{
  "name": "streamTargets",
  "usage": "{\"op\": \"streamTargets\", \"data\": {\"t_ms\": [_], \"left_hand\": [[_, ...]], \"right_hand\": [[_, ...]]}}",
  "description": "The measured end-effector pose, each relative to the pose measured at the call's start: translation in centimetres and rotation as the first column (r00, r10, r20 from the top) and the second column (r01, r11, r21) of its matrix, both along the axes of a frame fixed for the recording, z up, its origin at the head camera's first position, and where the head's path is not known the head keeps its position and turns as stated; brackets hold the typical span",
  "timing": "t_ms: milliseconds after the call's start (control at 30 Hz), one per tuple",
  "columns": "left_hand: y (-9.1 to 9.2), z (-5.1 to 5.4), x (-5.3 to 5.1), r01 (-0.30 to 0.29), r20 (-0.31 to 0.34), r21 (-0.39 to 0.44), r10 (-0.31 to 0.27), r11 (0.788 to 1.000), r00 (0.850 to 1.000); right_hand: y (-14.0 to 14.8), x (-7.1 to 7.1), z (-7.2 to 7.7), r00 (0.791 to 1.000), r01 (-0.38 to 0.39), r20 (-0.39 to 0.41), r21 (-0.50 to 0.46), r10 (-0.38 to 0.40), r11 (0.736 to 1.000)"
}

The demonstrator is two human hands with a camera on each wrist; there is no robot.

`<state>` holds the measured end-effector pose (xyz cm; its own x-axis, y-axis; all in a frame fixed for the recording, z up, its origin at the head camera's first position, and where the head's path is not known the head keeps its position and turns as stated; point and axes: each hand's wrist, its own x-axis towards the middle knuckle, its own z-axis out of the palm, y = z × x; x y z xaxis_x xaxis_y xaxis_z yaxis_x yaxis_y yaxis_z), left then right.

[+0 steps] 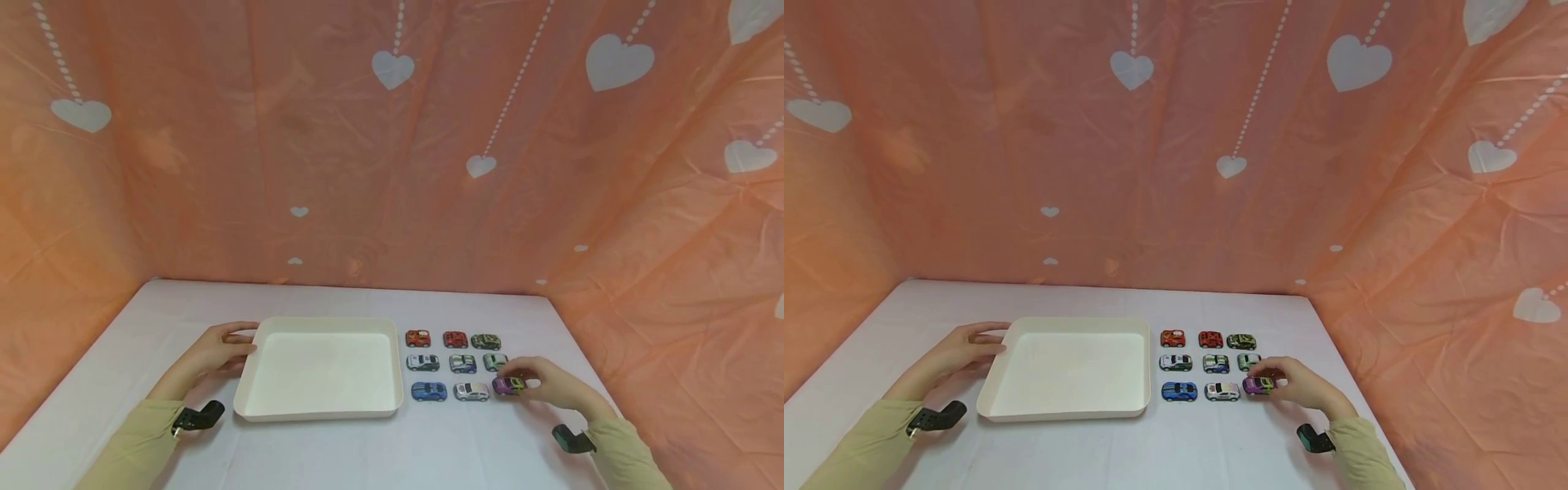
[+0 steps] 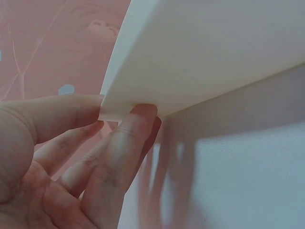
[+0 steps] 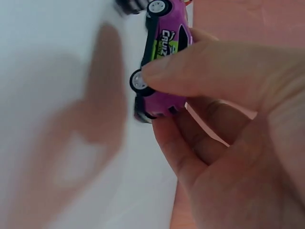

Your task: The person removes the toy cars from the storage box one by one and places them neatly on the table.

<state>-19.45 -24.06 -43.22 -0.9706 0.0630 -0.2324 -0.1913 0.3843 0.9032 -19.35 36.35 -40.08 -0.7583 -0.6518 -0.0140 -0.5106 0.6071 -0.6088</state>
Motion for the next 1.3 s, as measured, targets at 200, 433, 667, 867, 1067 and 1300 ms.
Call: {"op": "streamTargets", "data": {"t_ms": [200,433,667,867,1067,1300], "left_hand": [[-0.1,-0.1,-0.1,0.002,0.002,0.005,-0.002,1.0,1.0],[-0.1,-0.1,-0.1,0.01,-0.01,0.013,-0.01,1.0,1.0],[-0.1,-0.1,-0.1,0.009,-0.008,0.012,-0.009,1.0,1.0],[-0.1,-0.3,-0.2,0.008,-0.013,0.018,-0.008,1.0,1.0],[0.2,-0.3,-0.2,0.005,-0.014,0.012,-0.005,1.0,1.0],[0.1,-0.4,-0.2,0.025,-0.048,0.001,-0.024,1.0,0.999]], "right_hand": [[0.0,-0.1,-0.8,1.0,0.008,-0.019,0.021,-0.008,1.0],[-0.2,-0.2,-0.9,0.999,0.051,0.014,0.047,-0.052,0.998],[-0.2,-0.3,-1.4,0.996,0.079,0.02,0.084,-0.081,0.993],[-0.1,-0.3,-1.7,0.99,0.131,0.034,0.124,-0.137,0.984],[0.0,-0.1,-1.7,0.986,0.151,0.06,0.109,-0.158,0.983],[0.5,0.0,-0.9,0.993,0.105,0.048,0.056,-0.108,0.993]]}}
